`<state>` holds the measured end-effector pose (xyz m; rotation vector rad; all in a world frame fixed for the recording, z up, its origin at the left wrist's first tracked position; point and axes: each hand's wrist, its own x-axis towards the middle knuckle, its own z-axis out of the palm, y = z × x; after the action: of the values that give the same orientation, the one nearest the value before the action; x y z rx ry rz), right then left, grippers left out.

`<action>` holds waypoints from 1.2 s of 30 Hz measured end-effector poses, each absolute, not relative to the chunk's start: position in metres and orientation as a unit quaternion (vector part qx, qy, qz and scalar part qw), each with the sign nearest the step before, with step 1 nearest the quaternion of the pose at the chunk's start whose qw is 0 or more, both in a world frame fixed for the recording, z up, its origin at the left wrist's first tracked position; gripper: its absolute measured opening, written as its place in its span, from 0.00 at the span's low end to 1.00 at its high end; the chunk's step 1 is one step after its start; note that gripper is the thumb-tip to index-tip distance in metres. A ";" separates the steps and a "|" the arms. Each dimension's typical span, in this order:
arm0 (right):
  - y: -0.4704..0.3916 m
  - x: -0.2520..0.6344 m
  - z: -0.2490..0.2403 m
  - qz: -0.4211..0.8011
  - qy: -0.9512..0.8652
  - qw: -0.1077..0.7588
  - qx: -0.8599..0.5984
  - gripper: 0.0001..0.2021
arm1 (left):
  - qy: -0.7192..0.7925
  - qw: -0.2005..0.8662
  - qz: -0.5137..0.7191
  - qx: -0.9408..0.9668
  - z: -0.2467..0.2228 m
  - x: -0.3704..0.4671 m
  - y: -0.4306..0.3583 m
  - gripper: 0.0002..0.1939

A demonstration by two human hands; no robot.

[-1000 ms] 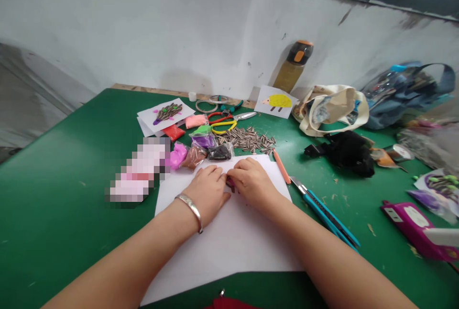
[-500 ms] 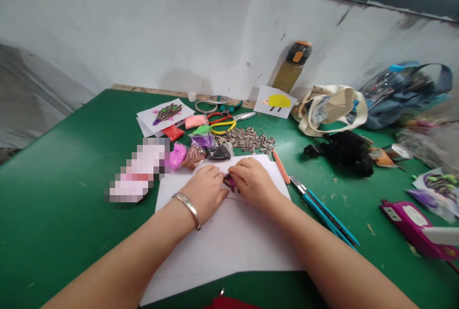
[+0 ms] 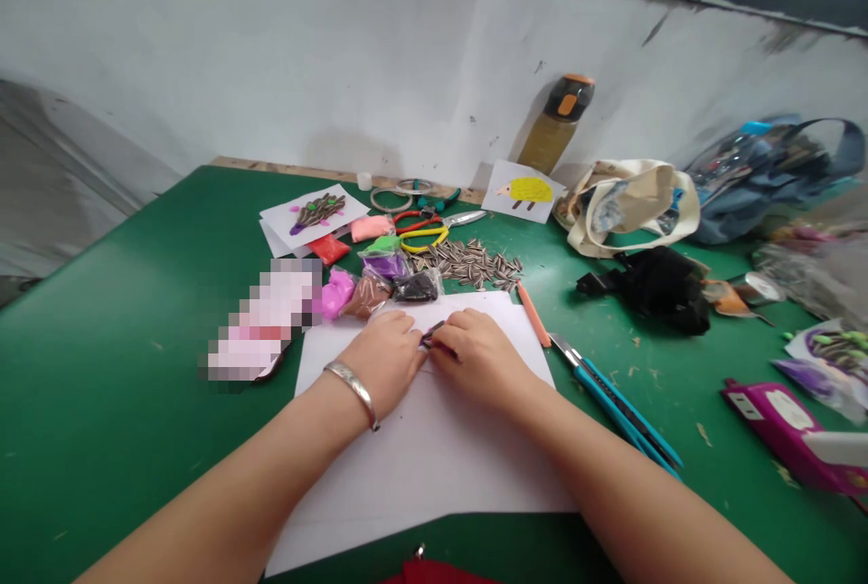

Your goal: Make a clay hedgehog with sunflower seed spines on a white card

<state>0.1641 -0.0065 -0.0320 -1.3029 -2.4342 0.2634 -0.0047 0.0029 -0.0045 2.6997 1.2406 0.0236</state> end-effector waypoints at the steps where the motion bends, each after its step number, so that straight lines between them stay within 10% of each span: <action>1: -0.007 0.163 -0.033 0.093 -0.860 0.184 -0.468 0.09 | 0.416 0.086 0.007 0.906 -0.004 -0.005 0.003 0.10; 22: -0.005 0.170 -0.015 0.285 -0.780 0.240 -0.504 0.10 | 0.427 0.111 0.001 0.898 -0.004 -0.005 0.001 0.12; 36: -0.004 0.165 -0.030 0.196 -0.826 0.218 -0.481 0.10 | 0.404 0.083 0.008 0.911 -0.005 -0.005 0.001 0.12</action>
<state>0.1649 -0.0040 -0.0299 -1.3311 -2.2886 0.5440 -0.0053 0.0012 -0.0053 2.7196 1.2051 0.0232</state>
